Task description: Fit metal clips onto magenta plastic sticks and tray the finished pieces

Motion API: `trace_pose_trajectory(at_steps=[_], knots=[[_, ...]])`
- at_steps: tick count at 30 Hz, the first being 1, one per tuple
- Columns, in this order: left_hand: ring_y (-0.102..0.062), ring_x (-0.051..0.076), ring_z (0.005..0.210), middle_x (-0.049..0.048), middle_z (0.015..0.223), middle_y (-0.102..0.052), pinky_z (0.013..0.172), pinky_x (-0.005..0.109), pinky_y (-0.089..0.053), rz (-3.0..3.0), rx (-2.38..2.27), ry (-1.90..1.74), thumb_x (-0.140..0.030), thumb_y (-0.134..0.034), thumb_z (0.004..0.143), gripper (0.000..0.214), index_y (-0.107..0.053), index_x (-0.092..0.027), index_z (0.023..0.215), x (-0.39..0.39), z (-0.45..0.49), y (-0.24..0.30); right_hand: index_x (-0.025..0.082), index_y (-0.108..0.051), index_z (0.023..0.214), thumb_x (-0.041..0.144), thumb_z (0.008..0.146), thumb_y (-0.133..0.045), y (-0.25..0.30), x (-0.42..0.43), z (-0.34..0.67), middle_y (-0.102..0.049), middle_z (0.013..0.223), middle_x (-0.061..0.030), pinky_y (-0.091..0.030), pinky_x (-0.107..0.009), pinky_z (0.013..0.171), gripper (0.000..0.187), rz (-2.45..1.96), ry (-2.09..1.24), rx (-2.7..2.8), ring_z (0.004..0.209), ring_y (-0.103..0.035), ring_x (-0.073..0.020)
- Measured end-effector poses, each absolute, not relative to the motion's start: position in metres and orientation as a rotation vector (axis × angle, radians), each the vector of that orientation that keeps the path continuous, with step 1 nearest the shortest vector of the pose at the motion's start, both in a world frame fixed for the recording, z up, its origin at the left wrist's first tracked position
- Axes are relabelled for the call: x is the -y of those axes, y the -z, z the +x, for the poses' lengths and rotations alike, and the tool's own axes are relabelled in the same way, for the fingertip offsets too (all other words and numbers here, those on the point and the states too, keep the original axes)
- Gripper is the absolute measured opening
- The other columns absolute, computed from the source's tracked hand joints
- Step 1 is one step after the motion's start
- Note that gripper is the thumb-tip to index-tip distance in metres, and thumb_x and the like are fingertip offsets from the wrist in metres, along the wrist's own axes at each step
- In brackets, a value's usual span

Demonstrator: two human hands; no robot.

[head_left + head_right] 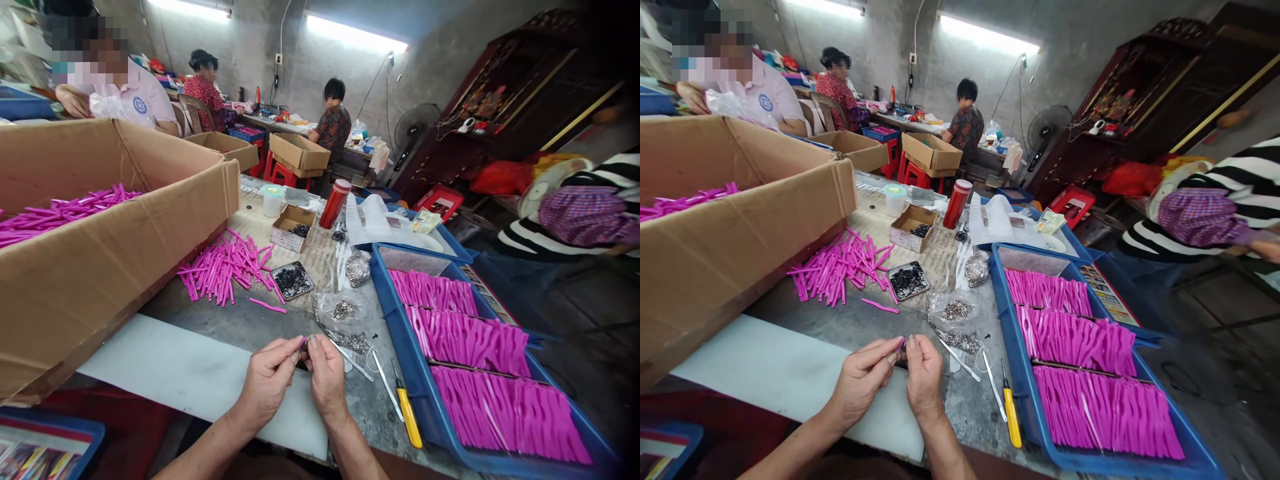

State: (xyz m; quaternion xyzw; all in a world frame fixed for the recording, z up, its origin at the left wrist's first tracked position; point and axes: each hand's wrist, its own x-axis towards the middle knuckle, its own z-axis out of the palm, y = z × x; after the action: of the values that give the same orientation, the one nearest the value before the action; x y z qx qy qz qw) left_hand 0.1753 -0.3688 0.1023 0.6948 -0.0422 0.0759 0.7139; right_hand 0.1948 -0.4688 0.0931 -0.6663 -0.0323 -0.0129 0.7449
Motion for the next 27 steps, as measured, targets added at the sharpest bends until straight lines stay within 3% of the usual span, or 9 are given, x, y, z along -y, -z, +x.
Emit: trace_pose_trajectory(at_steps=[6,11,17,21,27], knots=[[-0.039,0.007,0.044,-0.0001,0.060,-0.045,0.038,0.017,-0.035,1.558,0.090,-0.158,-0.018,-0.049,0.074,0.026,-0.064,-0.015,0.094,0.368,0.174,-0.103,0.017,-0.048,0.062,0.038,0.074,-0.049,-0.092,0.472,0.198,-0.042,0.056,0.0031,-0.034,-0.022,0.050,0.024,-1.543,0.029,0.120,0.053,-0.039,-0.0104],[-0.039,0.007,0.043,0.0006,0.061,-0.047,0.038,0.018,-0.035,1.546,0.103,-0.173,-0.018,-0.049,0.074,0.026,-0.064,-0.015,0.094,0.369,0.173,-0.106,0.018,-0.043,0.060,0.045,0.077,-0.041,-0.089,0.476,0.206,-0.036,0.053,0.0047,-0.029,-0.021,0.044,0.032,-1.524,0.019,-0.018,0.047,-0.034,-0.0092],[-0.038,0.006,0.041,-0.0008,0.057,-0.045,0.038,0.018,-0.035,1.541,0.091,-0.179,-0.019,-0.050,0.073,0.025,-0.065,-0.014,0.092,0.369,0.174,-0.111,0.018,-0.049,0.071,0.039,0.071,-0.054,-0.089,0.475,0.202,-0.043,0.058,0.0040,-0.033,-0.020,0.049,0.022,-1.518,0.047,0.124,0.053,-0.040,-0.0099],[-0.038,0.006,0.040,-0.0004,0.059,-0.046,0.037,0.017,-0.035,1.532,0.077,-0.174,-0.019,-0.050,0.073,0.025,-0.065,-0.014,0.092,0.369,0.174,-0.109,0.018,-0.046,0.066,0.041,0.077,-0.043,-0.087,0.475,0.203,-0.039,0.054,0.0050,-0.029,-0.019,0.042,0.026,-1.463,0.062,0.001,0.046,-0.035,-0.0084],[-0.038,0.006,0.042,-0.0007,0.058,-0.044,0.037,0.017,-0.035,1.538,0.092,-0.171,-0.017,-0.049,0.073,0.025,-0.065,-0.014,0.092,0.368,0.174,-0.109,0.018,-0.050,0.071,0.033,0.074,-0.050,-0.089,0.475,0.196,-0.048,0.061,0.0018,-0.037,-0.022,0.053,0.016,-1.560,0.091,0.133,0.056,-0.045,-0.0115]])
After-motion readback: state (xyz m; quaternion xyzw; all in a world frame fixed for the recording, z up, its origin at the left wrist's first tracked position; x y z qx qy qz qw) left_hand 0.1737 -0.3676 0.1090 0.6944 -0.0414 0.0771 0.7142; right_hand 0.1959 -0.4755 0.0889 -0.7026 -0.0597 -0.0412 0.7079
